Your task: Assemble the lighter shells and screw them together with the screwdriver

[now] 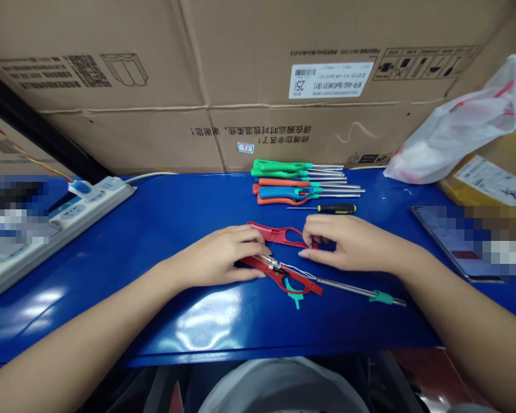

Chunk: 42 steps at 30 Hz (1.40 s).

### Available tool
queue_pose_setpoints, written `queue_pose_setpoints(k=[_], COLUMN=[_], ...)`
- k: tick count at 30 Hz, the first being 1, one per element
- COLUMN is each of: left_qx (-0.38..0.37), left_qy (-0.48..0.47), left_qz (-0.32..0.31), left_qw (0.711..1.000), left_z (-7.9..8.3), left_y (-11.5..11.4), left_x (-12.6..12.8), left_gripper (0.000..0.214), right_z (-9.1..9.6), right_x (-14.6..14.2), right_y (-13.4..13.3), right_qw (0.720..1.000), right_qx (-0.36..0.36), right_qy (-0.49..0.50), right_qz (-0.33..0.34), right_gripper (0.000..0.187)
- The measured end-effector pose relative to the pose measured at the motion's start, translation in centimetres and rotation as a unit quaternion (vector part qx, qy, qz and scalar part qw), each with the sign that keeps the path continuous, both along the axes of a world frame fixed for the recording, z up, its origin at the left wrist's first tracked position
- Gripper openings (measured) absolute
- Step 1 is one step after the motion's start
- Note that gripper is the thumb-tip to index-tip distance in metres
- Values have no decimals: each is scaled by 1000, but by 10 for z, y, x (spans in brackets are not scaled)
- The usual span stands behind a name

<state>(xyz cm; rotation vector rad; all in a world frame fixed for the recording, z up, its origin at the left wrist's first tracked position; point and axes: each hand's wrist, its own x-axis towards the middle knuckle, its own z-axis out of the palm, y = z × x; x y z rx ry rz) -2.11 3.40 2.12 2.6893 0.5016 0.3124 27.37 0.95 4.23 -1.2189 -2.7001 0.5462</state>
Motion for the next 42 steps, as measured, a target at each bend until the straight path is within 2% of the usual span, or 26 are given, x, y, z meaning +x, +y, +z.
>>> queue_pose_setpoints(k=[3,7,11,15,20,24,27,30,35,42], left_qx=[-20,-40,-59,-91,-94,-69,-72,-96,-126,-120], left_qy=[-11,-34,-41,-46,-57,-66,-78,-107,-115,-140], left_qz=[7,20,72,109,122,118,117,132,166,167], left_qw=[1000,998,995,989,986,988,987,981,971,968], left_z=[-2,-5,-7,-9,-12,-14,-14,-15,-16,-18], left_y=[-1,-3,-6,-8,-9,-9,-10,-12,-14,-16], left_x=[2,3,5,8,10,12,13,15,18,19], left_gripper=[25,23,26,27,32,33,21,15,11,15], right_z=[2,-2,-7,-10,-9,-5,-4,-5,-6,-14], right_x=[-7,-10,-5,-1,-3,-2,0,1,-5,-12], right_y=[-6,-7,-3,2,2,1,1,1,-1,-2], right_qw=[997,994,997,1000,995,991,992,996,997,996], right_qx=[-64,-86,-58,4,87,123,119,90,45,58], right_qy=[-1,-16,-16,5,29,52,28,6,18,37], right_qz=[53,60,42,30,27,7,2,26,64,49], right_gripper=[20,12,14,16,19,16,16,16,9,11])
